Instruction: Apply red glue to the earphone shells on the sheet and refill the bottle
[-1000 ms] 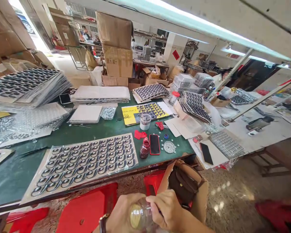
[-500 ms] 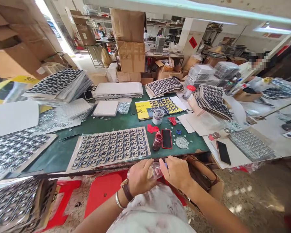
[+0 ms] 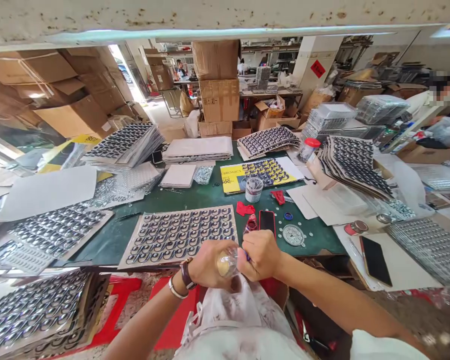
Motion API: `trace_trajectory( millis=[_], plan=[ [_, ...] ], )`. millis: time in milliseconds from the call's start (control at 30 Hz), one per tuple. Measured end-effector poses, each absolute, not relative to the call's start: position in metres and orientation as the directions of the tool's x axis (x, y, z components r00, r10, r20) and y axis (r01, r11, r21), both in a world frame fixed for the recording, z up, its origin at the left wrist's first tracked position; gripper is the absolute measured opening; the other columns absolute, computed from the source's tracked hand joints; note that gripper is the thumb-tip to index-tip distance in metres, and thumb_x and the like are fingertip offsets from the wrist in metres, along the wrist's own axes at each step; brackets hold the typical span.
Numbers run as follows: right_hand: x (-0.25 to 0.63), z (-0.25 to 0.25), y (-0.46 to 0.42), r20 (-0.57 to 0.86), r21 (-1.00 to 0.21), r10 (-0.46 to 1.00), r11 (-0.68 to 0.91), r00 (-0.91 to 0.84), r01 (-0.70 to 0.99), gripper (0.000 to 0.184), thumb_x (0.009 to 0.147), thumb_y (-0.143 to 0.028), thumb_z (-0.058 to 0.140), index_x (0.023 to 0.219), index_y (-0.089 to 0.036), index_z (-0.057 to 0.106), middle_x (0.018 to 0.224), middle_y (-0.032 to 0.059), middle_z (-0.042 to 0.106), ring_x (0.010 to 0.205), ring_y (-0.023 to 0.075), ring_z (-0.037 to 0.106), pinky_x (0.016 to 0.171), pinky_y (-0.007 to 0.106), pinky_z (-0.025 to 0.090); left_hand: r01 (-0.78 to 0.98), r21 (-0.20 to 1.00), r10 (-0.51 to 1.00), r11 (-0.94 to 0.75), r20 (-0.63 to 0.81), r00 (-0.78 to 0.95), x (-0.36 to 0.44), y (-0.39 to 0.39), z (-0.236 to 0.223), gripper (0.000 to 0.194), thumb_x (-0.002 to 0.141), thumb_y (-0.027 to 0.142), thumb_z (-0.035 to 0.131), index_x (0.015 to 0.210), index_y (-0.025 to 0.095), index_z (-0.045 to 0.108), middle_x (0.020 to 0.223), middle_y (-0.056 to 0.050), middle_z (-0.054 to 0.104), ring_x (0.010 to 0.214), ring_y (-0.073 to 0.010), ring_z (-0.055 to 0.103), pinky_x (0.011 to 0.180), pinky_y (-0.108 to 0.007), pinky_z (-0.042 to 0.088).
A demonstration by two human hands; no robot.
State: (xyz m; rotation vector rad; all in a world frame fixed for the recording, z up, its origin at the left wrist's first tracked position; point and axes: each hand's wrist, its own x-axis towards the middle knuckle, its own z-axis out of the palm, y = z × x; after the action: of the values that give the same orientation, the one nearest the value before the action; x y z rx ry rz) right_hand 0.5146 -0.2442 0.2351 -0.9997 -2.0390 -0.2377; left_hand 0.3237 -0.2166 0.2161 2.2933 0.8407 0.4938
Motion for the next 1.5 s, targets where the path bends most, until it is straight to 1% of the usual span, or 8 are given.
trace_trajectory(
  millis=[200,433,600,833,1000,1133,1367,1500],
  plan=[
    [0.51,0.227,-0.23,0.536,-0.162,0.823,0.318,-0.187,0.934,0.044,0.094,-0.044,0.046,0.062,-0.016,0.057,0.06,0.0069,0.06,0.054,0.0152,0.051,0.052,0.031,0.016,0.608,0.677,0.888,-0.415,0.155,0.434,0.34,-0.232,0.199,0.056,0.063,0.02,0.059,0.118,0.021,0.053,0.112,-0.007,0.067,0.097,-0.0241,0.065,0.083,-0.034,0.049],
    [0.491,0.225,-0.234,0.744,-0.19,0.591,0.635,-0.313,0.749,0.031,0.079,-0.024,0.046,0.049,-0.02,0.044,0.045,0.0004,0.045,0.042,0.0112,0.035,0.048,0.031,0.02,0.437,0.808,0.82,-0.395,0.096,0.565,0.324,-0.237,0.197,0.031,0.048,0.02,0.063,0.078,0.018,0.056,0.068,0.004,0.059,0.058,-0.0112,0.048,0.054,-0.023,0.041],
    [0.477,0.24,-0.24,0.767,-0.053,0.37,0.851,-0.524,0.523,0.025,0.075,-0.031,0.042,0.051,-0.023,0.039,0.046,-0.0027,0.035,0.042,0.0123,0.031,0.046,0.03,0.021,0.091,0.973,0.428,-0.214,0.01,0.904,0.31,-0.221,0.206,0.024,0.046,0.024,0.065,0.068,0.016,0.062,0.062,0.004,0.061,0.056,-0.0122,0.052,0.051,-0.023,0.044],
    [0.471,0.245,-0.236,0.754,0.279,-0.112,0.947,-0.647,0.161,0.043,0.084,-0.051,0.04,0.051,-0.024,0.031,0.05,-0.0067,0.026,0.04,0.0102,0.027,0.044,0.028,0.021,0.171,0.985,-0.008,-0.031,-0.171,0.985,0.313,-0.192,0.216,0.044,0.034,0.048,0.086,0.056,0.021,0.06,0.056,0.004,0.06,0.058,-0.0171,0.053,0.046,-0.025,0.047],
    [0.508,0.244,-0.249,0.664,-0.024,0.51,0.745,-0.546,0.667,0.044,0.096,-0.054,0.037,0.071,-0.021,0.05,0.057,-0.0016,0.051,0.05,0.0129,0.046,0.048,0.028,0.026,0.207,0.963,0.388,-0.172,-0.127,0.913,0.313,-0.211,0.23,0.046,0.053,0.031,0.076,0.094,0.015,0.065,0.079,0.003,0.066,0.067,-0.0144,0.056,0.06,-0.023,0.049],
    [0.533,0.229,-0.273,0.373,-0.419,0.824,0.56,-0.426,0.715,0.033,0.099,-0.051,0.048,0.095,-0.018,0.053,0.069,-0.003,0.062,0.055,0.0108,0.054,0.051,0.023,0.034,0.356,0.884,0.655,-0.303,-0.078,0.751,0.314,-0.227,0.222,0.044,0.059,0.021,0.062,0.102,0.018,0.063,0.09,0.0,0.068,0.076,-0.0157,0.057,0.071,-0.024,0.048],
    [0.548,0.21,-0.288,0.354,-0.263,0.498,0.866,-0.792,0.426,0.03,0.099,-0.036,0.052,0.127,-0.025,0.055,0.103,0.0003,0.068,0.087,0.0114,0.063,0.07,0.021,0.048,0.302,0.953,-0.047,0.028,-0.3,0.953,0.327,-0.198,0.189,0.056,0.043,0.036,0.08,0.094,0.018,0.068,0.087,0.002,0.066,0.076,-0.018,0.059,0.07,-0.027,0.048],
    [0.607,0.17,-0.27,0.231,-0.507,0.942,0.329,-0.241,0.797,0.041,0.093,-0.047,0.061,0.125,-0.022,0.061,0.107,0.0047,0.069,0.094,0.0142,0.064,0.082,0.023,0.05,0.32,0.945,0.187,-0.072,-0.302,0.935,0.315,-0.189,0.178,0.066,0.047,0.046,0.079,0.107,0.021,0.066,0.098,0.0,0.069,0.085,-0.022,0.064,0.077,-0.031,0.051]
  ],
)
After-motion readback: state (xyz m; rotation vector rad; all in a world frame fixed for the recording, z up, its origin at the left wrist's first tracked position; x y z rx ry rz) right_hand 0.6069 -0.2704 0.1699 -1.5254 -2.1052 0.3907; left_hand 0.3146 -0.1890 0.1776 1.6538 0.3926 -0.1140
